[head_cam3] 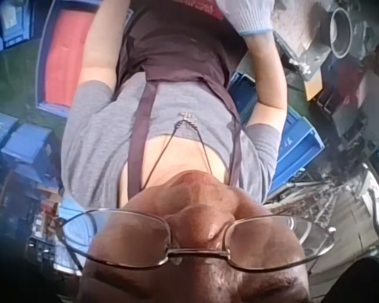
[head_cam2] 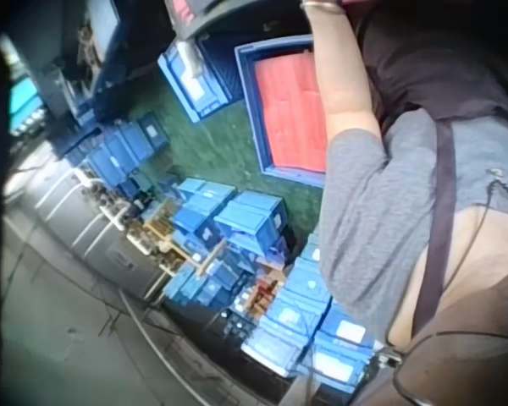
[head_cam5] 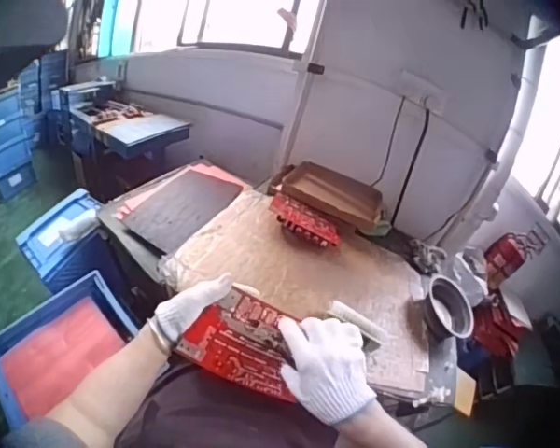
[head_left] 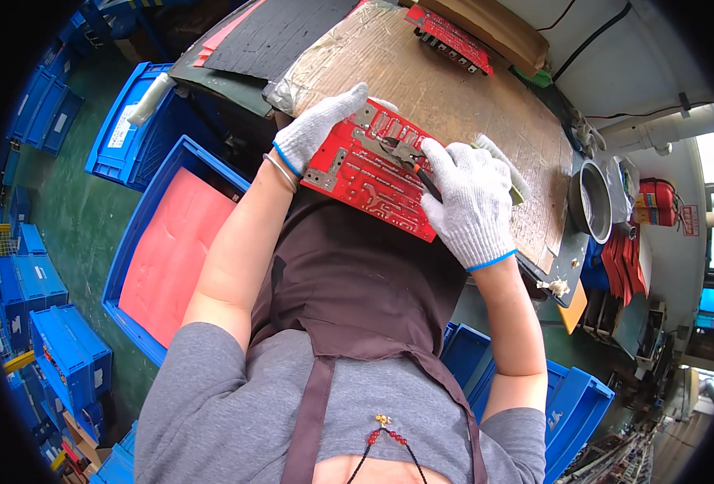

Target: Trimming excess wire leads from a printed circuit board using wire cutters.

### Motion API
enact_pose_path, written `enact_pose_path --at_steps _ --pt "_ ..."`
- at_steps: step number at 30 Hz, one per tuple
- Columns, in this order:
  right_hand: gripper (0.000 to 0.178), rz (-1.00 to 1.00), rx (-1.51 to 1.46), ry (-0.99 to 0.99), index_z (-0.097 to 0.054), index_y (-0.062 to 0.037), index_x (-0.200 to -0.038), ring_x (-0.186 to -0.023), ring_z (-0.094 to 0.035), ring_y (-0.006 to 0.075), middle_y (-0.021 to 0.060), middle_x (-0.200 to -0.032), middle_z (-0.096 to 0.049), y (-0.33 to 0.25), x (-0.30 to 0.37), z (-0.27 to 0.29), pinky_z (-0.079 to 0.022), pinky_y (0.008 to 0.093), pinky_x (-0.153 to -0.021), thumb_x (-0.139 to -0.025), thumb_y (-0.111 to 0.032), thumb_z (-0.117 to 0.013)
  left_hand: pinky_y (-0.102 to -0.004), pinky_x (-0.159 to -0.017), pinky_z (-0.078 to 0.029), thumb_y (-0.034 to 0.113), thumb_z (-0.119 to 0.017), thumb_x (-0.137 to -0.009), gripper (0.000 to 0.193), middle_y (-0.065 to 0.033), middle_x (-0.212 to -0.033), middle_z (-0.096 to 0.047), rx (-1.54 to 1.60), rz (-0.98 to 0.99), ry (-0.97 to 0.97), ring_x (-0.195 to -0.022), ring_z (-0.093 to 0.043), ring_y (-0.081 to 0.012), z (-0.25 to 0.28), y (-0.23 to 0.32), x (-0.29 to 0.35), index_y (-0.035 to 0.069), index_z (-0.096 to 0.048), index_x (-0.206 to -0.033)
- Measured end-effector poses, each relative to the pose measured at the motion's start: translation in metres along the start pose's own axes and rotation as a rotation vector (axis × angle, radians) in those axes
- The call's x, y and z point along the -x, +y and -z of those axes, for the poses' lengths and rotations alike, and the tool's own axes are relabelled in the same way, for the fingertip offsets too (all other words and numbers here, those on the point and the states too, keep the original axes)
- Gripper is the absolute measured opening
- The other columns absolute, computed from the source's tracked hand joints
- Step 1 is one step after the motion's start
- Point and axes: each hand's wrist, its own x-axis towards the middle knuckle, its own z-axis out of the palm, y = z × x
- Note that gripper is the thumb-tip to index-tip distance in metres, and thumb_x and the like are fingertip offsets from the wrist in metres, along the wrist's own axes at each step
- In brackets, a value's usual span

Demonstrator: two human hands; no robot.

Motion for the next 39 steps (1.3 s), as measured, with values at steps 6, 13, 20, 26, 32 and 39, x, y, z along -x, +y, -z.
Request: enact_pose_path --at_steps 6,13,20,26,32,39 --pt "0.046 0.136 0.185 -0.085 -0.067 -0.0161 -0.129 -0.104 -0.066 0.0295 0.0072 -0.106 -0.067 0.009 -0.024 0.020 -0.049 0.0459 -0.089 -0.086 -0.023 -0.079 -0.0390 -0.100 -0.061 0.050 -0.055 -0.111 0.060 -0.0177 -0.126 -0.076 -0.025 -0.018 0.035 -0.112 -0.075 -0.0235 -0.005 0.002 0.003 -0.003 -0.068 -0.135" --pt "0.033 0.249 0.269 -0.115 -0.070 -0.0155 -0.119 -0.101 -0.066 0.0289 0.0076 -0.102 -0.068 0.014 -0.044 0.036 -0.048 0.0443 -0.089 -0.086 -0.018 -0.072 -0.0382 -0.101 -0.060 0.049 -0.054 -0.112 0.059 -0.0170 -0.126 -0.076 -0.061 -0.029 0.051 -0.112 -0.075 -0.0224 -0.007 0.004 0.003 -0.004 -0.068 -0.134" --pt "0.031 0.238 0.228 -0.134 -0.071 -0.0156 -0.118 -0.102 -0.066 0.0296 0.0085 -0.101 -0.068 0.016 -0.045 0.037 -0.048 0.0457 -0.091 -0.087 -0.019 -0.073 -0.0376 -0.102 -0.059 0.049 -0.054 -0.112 0.059 -0.0166 -0.125 -0.076 -0.042 -0.021 0.020 -0.111 -0.075 -0.0219 -0.005 0.004 0.003 -0.004 -0.068 -0.134" --pt "0.029 0.248 0.217 -0.183 -0.071 -0.0151 -0.118 -0.096 -0.068 0.0328 0.0104 -0.098 -0.068 0.017 -0.046 0.037 -0.052 0.0469 -0.084 -0.090 -0.022 -0.072 -0.0374 -0.102 -0.059 0.049 -0.054 -0.112 0.059 -0.0165 -0.125 -0.076 -0.099 -0.025 0.036 -0.111 -0.075 -0.0225 -0.007 0.004 0.004 -0.004 -0.068 -0.133" --pt "0.031 0.339 -0.224 -0.494 -0.070 -0.0135 -0.115 -0.095 -0.071 0.0374 0.0141 -0.098 -0.069 0.018 -0.042 0.027 -0.058 0.0481 -0.082 -0.085 -0.018 -0.073 -0.0463 -0.099 -0.063 0.057 -0.055 -0.109 0.067 -0.0215 -0.130 -0.073 -0.083 0.000 0.041 -0.115 -0.075 -0.0297 0.000 0.001 -0.001 -0.002 -0.065 -0.139" --pt "0.040 0.367 -0.153 -0.337 -0.069 -0.0137 -0.118 -0.097 -0.068 0.0328 0.0107 -0.099 -0.068 -0.003 -0.016 0.033 -0.053 0.0458 -0.085 -0.079 -0.015 -0.078 -0.0467 -0.098 -0.063 0.056 -0.055 -0.109 0.067 -0.0217 -0.129 -0.074 -0.091 -0.011 0.027 -0.115 -0.074 -0.0309 0.000 0.001 0.000 -0.003 -0.064 -0.139"
